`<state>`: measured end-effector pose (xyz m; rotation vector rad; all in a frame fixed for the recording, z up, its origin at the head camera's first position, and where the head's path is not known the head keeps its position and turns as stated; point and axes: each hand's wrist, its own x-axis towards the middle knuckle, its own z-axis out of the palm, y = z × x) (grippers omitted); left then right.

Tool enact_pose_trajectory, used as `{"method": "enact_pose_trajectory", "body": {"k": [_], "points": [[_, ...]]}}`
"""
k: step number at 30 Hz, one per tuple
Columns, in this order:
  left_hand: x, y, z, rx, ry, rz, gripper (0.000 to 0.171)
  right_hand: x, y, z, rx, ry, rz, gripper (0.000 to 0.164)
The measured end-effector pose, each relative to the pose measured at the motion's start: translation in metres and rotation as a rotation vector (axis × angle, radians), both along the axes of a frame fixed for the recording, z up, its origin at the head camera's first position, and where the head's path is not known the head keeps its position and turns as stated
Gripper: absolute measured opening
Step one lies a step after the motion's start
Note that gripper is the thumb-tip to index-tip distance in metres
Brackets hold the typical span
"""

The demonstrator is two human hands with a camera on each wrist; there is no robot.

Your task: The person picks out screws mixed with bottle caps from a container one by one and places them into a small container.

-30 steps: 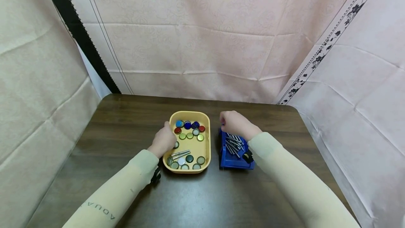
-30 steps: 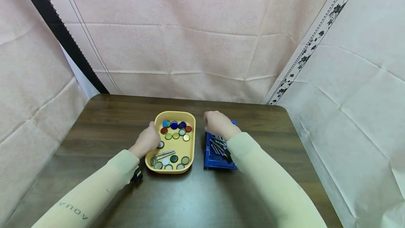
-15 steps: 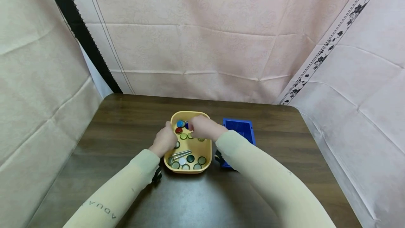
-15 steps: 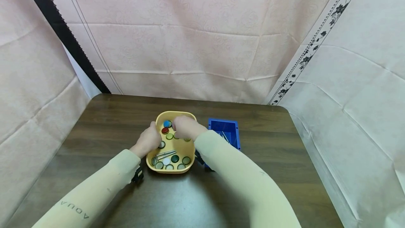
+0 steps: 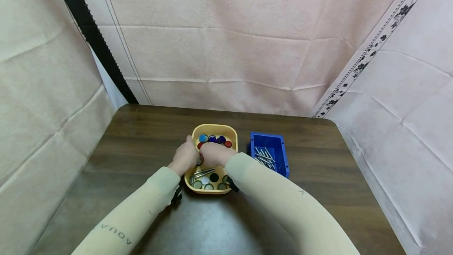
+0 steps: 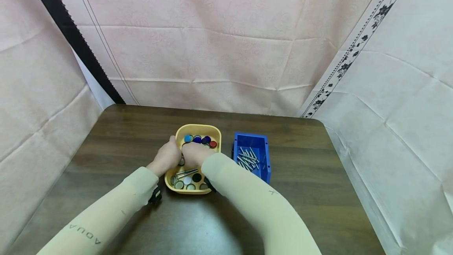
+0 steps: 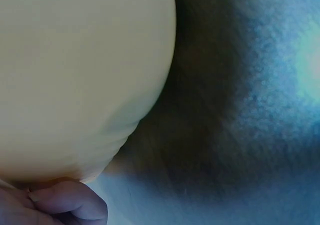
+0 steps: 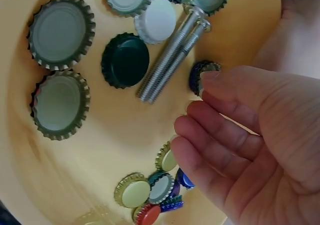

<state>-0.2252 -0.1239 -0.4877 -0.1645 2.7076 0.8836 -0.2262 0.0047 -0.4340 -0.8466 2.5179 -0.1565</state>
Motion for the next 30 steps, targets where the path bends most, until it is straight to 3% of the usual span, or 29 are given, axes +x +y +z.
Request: {"method": "enact_pose_trajectory", "body": {"k": [7, 15, 21, 30], "points": [[-0.001, 0.001, 0.0, -0.01, -0.005, -0.008, 0.071, -0.001, 0.003, -0.005, 0.037, -0.059, -0.039, 0.036], [-0.002, 0.0, -0.003, 0.005, 0.008, -0.006, 0.069, -0.001, 0.003, -0.014, 0.06, -0.021, -0.022, 0.024], [-0.002, 0.001, -0.003, 0.011, 0.002, 0.001, 0.07, 0.001, 0.003, -0.019, 0.05, -0.005, 0.001, 0.024], [0.0, -0.003, -0.004, 0.082, -0.016, 0.014, 0.063, 0.003, 0.007, -0.02, 0.046, 0.002, -0.041, 0.013]]}}
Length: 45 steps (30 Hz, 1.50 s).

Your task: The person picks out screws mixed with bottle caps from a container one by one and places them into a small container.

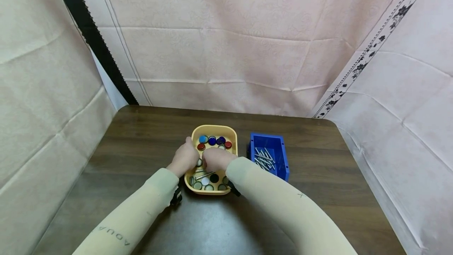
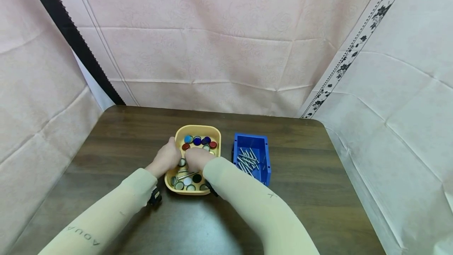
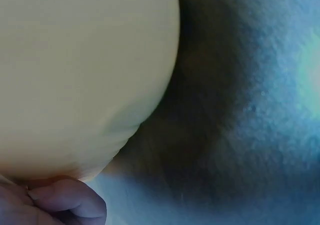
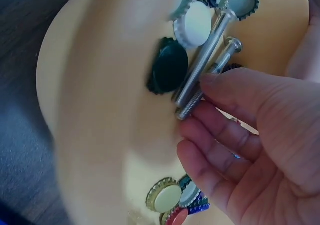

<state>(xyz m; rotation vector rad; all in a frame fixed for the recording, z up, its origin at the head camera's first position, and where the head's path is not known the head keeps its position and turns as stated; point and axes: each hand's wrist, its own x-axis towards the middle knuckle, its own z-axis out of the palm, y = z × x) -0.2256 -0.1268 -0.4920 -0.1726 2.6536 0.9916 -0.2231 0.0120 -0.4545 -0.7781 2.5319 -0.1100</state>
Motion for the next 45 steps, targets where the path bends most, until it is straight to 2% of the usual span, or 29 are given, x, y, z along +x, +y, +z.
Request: {"method": "enact_pose_trajectory", "body": {"k": [5, 9, 11, 14, 18, 25, 34, 45], "points": [[0.001, -0.006, -0.005, 0.121, 0.086, 0.02, 0.043, -0.003, 0.007, 0.003, 0.053, 0.008, -0.071, 0.011], [0.002, -0.009, -0.011, 0.241, 0.157, 0.079, 0.04, -0.004, 0.012, 0.006, 0.092, 0.033, -0.104, 0.006], [0.002, -0.01, -0.014, 0.3, 0.188, 0.106, 0.041, -0.004, 0.014, 0.006, 0.101, 0.05, -0.105, 0.009], [0.003, -0.011, -0.016, 0.36, 0.215, 0.115, 0.046, -0.004, 0.015, 0.006, 0.118, 0.082, -0.093, 0.01], [0.004, -0.012, -0.016, 0.383, 0.219, 0.09, 0.053, -0.005, 0.014, 0.004, 0.14, 0.106, -0.079, 0.011], [0.007, -0.012, -0.016, 0.391, 0.211, 0.081, 0.049, -0.007, 0.01, 0.0, 0.106, 0.155, -0.089, 0.012], [0.008, -0.009, -0.022, 0.369, 0.208, 0.076, 0.05, -0.009, 0.012, -0.004, 0.127, 0.124, -0.142, 0.01], [0.008, -0.009, -0.019, 0.415, 0.163, 0.094, 0.053, -0.012, 0.01, -0.009, 0.128, 0.116, -0.163, 0.01]]}}
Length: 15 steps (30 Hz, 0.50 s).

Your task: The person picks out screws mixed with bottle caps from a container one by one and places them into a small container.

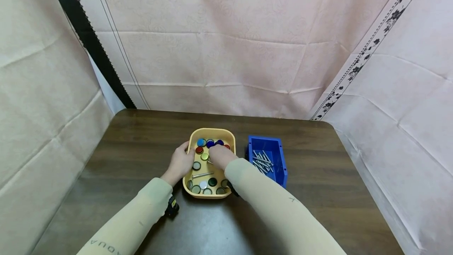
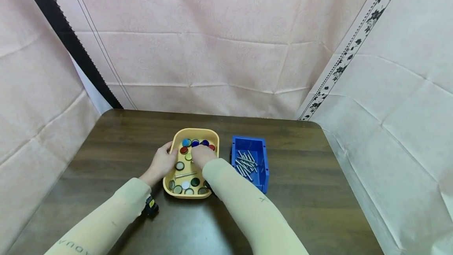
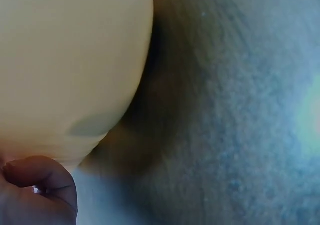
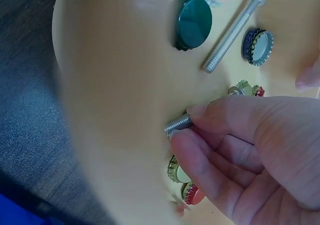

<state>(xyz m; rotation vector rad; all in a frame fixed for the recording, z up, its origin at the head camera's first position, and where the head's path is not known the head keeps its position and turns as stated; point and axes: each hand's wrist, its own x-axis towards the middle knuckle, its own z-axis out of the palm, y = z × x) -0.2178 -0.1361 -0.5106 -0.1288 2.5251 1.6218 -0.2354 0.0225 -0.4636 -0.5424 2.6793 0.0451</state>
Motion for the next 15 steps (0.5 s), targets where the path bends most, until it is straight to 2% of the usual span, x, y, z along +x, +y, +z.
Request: {"method": "enact_pose_trajectory", "body": {"k": [9, 15], "points": [[-0.0011, 0.0005, -0.0013, 0.02, -0.044, -0.01, 0.055, 0.001, 0.0, 0.0005, -0.005, 0.003, -0.002, 0.011], [-0.0017, 0.0025, -0.0035, 0.056, -0.052, 0.03, 0.053, 0.0019, -0.0007, 0.0045, 0.0, -0.008, -0.009, 0.012]]}}
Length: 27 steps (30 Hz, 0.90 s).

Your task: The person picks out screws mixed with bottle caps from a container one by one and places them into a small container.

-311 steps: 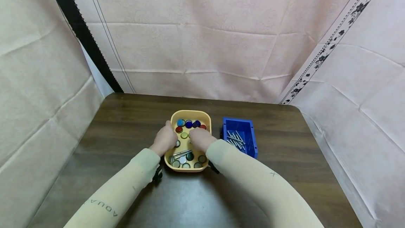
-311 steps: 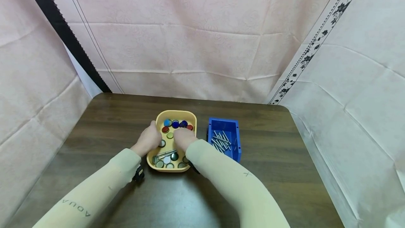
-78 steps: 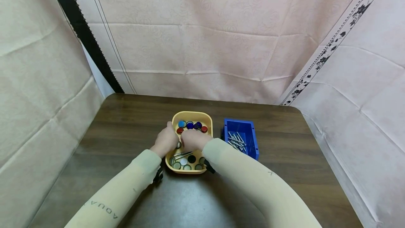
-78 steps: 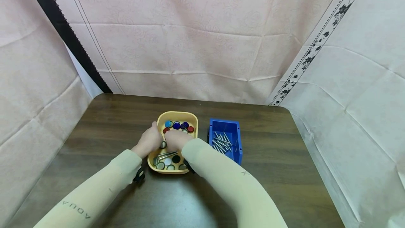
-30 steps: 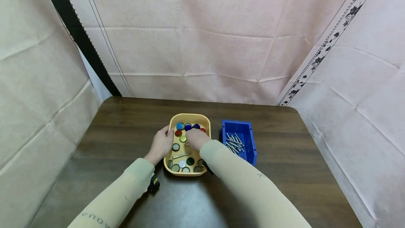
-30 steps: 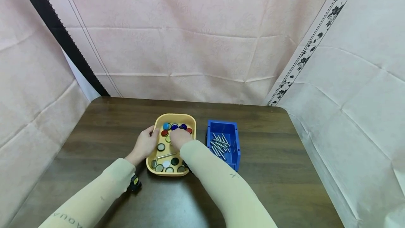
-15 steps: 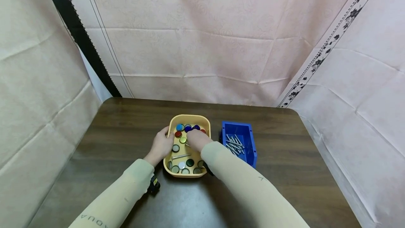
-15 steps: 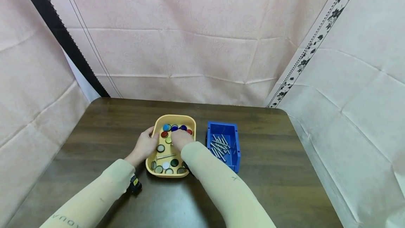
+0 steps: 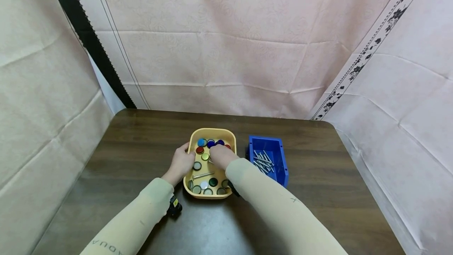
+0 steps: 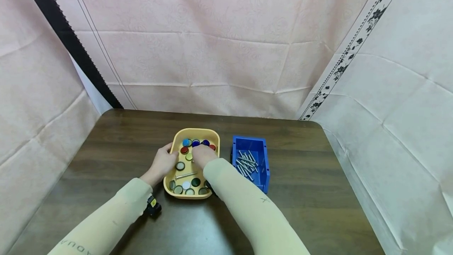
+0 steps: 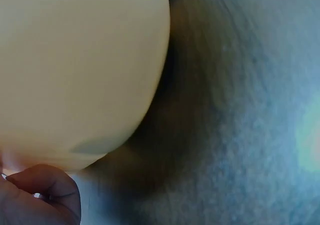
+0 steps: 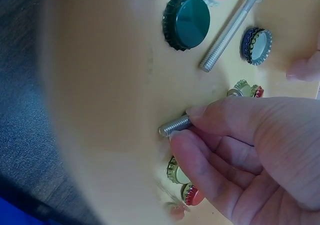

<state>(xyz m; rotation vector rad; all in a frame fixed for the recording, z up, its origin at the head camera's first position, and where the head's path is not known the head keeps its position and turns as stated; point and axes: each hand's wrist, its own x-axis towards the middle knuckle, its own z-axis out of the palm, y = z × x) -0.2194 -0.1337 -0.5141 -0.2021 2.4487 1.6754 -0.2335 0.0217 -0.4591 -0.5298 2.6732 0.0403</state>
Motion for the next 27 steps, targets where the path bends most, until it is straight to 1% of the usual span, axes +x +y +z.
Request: {"method": "enact_pose_trajectory", "body": {"k": [5, 10, 14, 20, 24, 27], "points": [[0.0022, 0.0012, 0.0007, -0.008, 0.023, 0.036, 0.051, 0.0008, -0.0001, 0.0022, -0.003, -0.004, 0.001, 0.011], [0.0046, 0.0025, 0.0038, -0.025, 0.04, 0.05, 0.051, 0.0002, 0.0016, 0.0018, -0.006, -0.01, 0.006, 0.009], [0.0043, 0.0027, 0.0039, -0.016, 0.04, 0.05, 0.051, -0.0004, 0.0024, 0.0013, -0.007, -0.01, 0.002, 0.008], [0.0036, 0.0022, 0.0032, 0.004, 0.008, 0.056, 0.052, 0.0, 0.0033, 0.0016, -0.023, -0.012, 0.019, 0.007], [0.0035, 0.0026, 0.0042, -0.012, -0.002, 0.052, 0.053, -0.0008, 0.0056, 0.001, -0.031, -0.024, 0.019, 0.009], [0.003, 0.0035, 0.0053, -0.028, 0.009, 0.043, 0.054, -0.0031, 0.0078, -0.0011, -0.017, -0.027, 0.023, 0.013]]}}
